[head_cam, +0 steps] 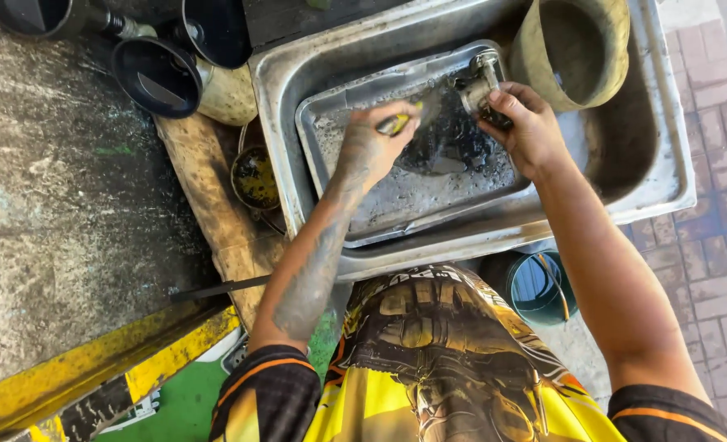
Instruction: Cleaning a motorcycle carburetor assembly using a brush and cleaning solution in a wash basin.
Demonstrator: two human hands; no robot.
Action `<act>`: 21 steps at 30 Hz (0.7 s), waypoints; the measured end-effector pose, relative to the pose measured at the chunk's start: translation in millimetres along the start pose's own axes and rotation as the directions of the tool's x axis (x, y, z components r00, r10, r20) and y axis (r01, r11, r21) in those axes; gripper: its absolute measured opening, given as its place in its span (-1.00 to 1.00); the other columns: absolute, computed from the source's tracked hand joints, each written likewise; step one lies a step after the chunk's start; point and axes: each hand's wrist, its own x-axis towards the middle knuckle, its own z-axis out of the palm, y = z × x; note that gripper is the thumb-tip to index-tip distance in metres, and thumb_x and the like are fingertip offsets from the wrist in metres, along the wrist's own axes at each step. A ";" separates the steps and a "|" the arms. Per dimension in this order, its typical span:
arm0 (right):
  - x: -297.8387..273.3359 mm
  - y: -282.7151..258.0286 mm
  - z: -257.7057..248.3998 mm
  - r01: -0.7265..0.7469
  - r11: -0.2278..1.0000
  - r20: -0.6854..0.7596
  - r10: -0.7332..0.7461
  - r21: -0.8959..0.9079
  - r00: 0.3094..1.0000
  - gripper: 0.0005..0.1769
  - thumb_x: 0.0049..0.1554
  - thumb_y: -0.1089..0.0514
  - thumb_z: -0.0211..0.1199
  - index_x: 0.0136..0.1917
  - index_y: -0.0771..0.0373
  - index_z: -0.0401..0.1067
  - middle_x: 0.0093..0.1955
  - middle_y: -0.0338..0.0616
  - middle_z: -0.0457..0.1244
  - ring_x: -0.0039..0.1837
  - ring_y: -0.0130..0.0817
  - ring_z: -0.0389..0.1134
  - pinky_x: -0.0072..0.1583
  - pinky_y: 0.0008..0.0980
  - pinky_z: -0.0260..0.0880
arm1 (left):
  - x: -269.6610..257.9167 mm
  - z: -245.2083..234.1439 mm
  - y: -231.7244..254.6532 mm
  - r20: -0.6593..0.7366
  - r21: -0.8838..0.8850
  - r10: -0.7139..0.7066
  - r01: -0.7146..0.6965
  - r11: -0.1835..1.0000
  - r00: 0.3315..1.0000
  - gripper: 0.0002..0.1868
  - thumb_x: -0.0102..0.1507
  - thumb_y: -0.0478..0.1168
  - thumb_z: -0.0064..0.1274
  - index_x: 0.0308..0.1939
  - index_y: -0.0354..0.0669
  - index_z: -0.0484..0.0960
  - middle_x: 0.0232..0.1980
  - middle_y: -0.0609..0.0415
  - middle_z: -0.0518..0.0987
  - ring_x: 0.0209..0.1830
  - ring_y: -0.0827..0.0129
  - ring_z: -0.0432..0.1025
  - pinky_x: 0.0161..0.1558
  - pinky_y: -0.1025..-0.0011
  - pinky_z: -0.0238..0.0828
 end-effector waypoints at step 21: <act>1.2 1.1 54.7 0.028 1.000 -0.016 -0.028 0.005 0.999 -0.55 0.17 -0.11 0.18 0.17 0.24 0.49 0.14 -0.07 0.41 0.22 -0.28 0.45 0.17 -0.22 0.67 | -5.9 15.1 46.3 -0.329 -0.009 0.474 -0.504 0.864 0.817 -0.83 0.46 -0.36 0.27 0.13 -0.19 0.70 0.15 -0.13 0.74 -0.07 0.26 0.76 -0.15 0.55 0.87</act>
